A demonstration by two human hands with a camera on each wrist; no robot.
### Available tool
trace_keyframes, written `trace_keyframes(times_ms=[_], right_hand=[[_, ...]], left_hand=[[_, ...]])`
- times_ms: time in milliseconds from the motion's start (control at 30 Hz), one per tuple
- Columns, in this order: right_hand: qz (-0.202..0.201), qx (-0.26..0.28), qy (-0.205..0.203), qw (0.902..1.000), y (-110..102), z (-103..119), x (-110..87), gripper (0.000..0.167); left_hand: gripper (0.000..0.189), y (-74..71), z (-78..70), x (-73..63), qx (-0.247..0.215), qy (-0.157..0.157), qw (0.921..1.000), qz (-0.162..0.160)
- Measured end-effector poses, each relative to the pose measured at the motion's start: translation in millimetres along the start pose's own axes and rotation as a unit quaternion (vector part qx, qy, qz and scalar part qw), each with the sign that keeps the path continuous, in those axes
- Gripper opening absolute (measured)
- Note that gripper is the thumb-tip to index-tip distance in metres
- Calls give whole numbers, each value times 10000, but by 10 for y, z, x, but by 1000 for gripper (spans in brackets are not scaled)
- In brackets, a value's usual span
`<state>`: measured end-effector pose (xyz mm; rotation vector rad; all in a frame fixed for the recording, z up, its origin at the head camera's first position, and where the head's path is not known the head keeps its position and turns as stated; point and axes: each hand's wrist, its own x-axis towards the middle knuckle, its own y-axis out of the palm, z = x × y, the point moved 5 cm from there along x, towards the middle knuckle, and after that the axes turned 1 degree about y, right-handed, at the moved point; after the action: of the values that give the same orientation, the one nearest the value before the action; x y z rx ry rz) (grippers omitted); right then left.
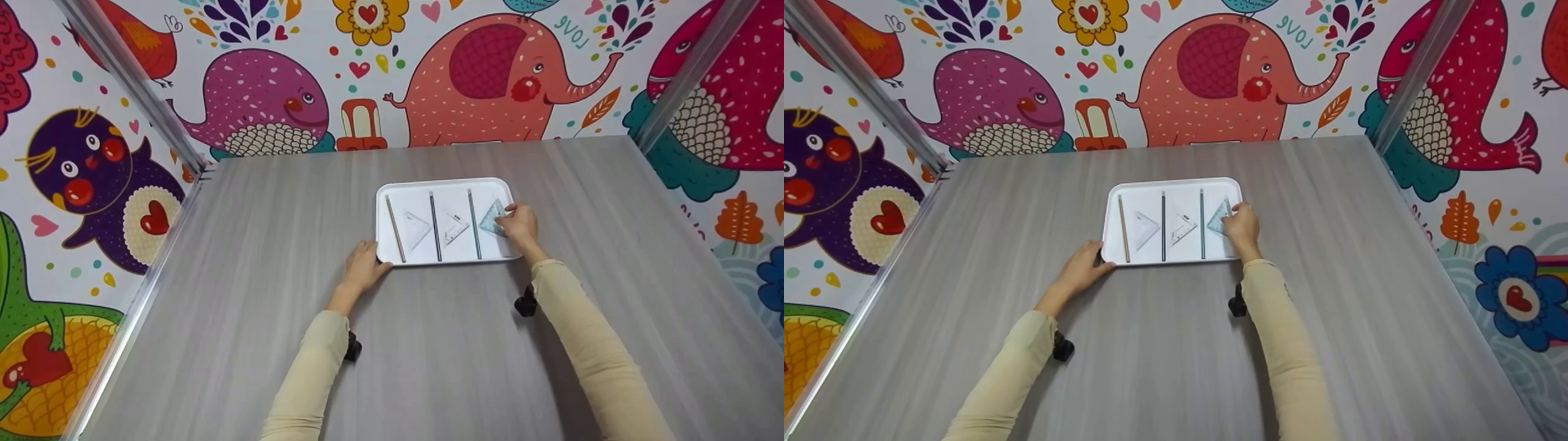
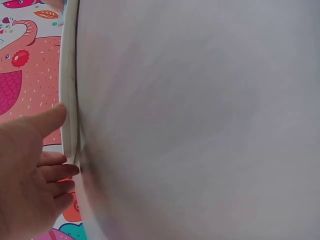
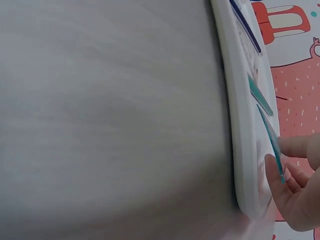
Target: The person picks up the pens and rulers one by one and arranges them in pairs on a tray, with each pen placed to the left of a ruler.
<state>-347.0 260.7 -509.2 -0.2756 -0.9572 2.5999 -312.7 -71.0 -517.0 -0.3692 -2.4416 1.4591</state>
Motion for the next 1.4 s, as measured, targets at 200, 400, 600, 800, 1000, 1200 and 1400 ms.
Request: trace_keyframes(times_ms=[200,400,600,800,1000,1200,1400], right_hand=[[-245,-467,-472,9975,-4,25,-15,35],[-435,-737,-765,9934,5,35,-70,35],[-572,-785,-998,9902,5,27,-85,34],[-584,-833,-1113,9886,5,17,-85,37],[-559,-963,-1227,9862,-27,50,-86,38],[-561,-1202,-1415,9810,-65,115,-125,40],[-708,-1649,-1991,9634,-75,203,-229,43]], left_hand=[[52,15,7,11,0,-54,10000,27],[55,32,13,0,19,-90,9999,66],[55,20,-5,-7,101,-99,9998,114],[55,8,-16,-20,150,-89,9997,149],[52,0,-11,-18,142,-10,9999,58],[52,-14,-18,-19,147,35,9999,17],[55,-4,-8,-18,145,-22,9999,65]])
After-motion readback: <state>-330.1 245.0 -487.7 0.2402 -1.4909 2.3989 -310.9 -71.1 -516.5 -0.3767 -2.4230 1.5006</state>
